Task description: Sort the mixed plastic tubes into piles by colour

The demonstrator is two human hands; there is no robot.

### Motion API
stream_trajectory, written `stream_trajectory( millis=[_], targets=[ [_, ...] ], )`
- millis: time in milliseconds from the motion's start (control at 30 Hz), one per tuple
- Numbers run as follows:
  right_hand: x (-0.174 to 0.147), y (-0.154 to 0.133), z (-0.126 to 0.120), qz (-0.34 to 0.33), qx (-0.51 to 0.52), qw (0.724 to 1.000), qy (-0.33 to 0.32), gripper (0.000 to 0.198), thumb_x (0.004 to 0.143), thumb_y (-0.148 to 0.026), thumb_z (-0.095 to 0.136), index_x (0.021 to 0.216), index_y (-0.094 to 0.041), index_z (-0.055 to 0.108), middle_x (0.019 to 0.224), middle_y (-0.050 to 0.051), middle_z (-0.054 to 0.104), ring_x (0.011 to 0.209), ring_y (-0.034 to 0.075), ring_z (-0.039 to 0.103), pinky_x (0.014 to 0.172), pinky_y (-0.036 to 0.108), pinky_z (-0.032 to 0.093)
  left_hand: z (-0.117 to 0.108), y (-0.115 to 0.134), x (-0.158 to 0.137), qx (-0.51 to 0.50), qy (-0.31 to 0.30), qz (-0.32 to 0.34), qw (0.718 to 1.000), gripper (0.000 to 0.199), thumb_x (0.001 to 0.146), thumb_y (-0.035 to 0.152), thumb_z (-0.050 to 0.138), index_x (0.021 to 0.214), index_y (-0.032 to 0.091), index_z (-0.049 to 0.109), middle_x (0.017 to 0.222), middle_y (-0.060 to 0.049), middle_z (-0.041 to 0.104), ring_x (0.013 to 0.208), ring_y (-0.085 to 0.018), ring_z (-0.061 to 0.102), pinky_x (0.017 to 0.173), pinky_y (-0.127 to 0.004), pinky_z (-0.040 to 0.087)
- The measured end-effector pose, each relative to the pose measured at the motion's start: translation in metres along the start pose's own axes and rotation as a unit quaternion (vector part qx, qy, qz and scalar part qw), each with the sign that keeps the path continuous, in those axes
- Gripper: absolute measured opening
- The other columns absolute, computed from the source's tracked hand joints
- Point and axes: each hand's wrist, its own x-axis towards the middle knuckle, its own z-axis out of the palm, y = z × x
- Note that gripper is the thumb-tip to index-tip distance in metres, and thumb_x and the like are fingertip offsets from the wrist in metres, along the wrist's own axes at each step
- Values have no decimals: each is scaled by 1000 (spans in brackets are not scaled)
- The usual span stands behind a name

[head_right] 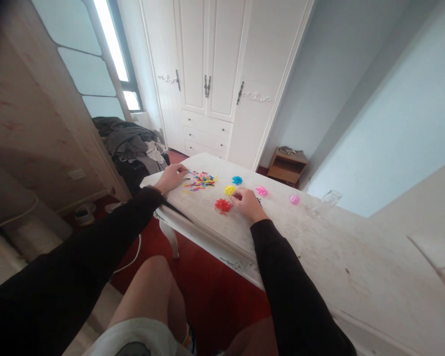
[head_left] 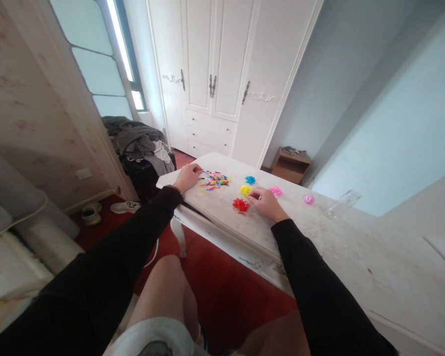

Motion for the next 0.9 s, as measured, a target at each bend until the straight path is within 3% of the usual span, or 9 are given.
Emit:
stream_trajectory(
  millis=[133, 433, 567, 900],
  targets=[
    [1, 1, 0, -2, 9, 1000, 13, 12, 81, -22, 62, 72, -17, 70, 76, 5, 72, 70, 18, 61, 69, 30, 46, -1, 21, -8, -52, 14, 25, 998, 17, 85, 30, 62, 84, 17, 73, 87, -9, 76, 81, -22, 65, 81, -33, 49],
    [2, -8, -6, 5, 54, 996, 74, 15, 79, -30, 69, 88, -18, 73, 86, 5, 74, 72, 17, 63, 65, 30, 46, 46, 97, -39, -228, -139, 92, 959, 19, 88, 32, 65, 85, 15, 73, 85, -7, 76, 78, -18, 66, 74, -29, 49],
    [1, -10, -4, 3, 61, 996, 69, 14, 79, -28, 70, 88, -19, 74, 88, 6, 76, 74, 17, 65, 63, 29, 47, 56, 104, -48, -241, -157, 90, 954, 17, 87, 30, 65, 81, 15, 72, 78, -6, 75, 71, -16, 64, 70, -28, 49],
    [3, -14, 4, -27, 28, 999, 29, 12, 85, -27, 66, 81, -20, 75, 82, 5, 73, 72, 17, 62, 68, 30, 48, 52, 110, -50, -243, -186, 99, 947, 15, 85, 28, 66, 80, 16, 73, 73, -4, 73, 66, -15, 62, 66, -27, 48]
  ],
)
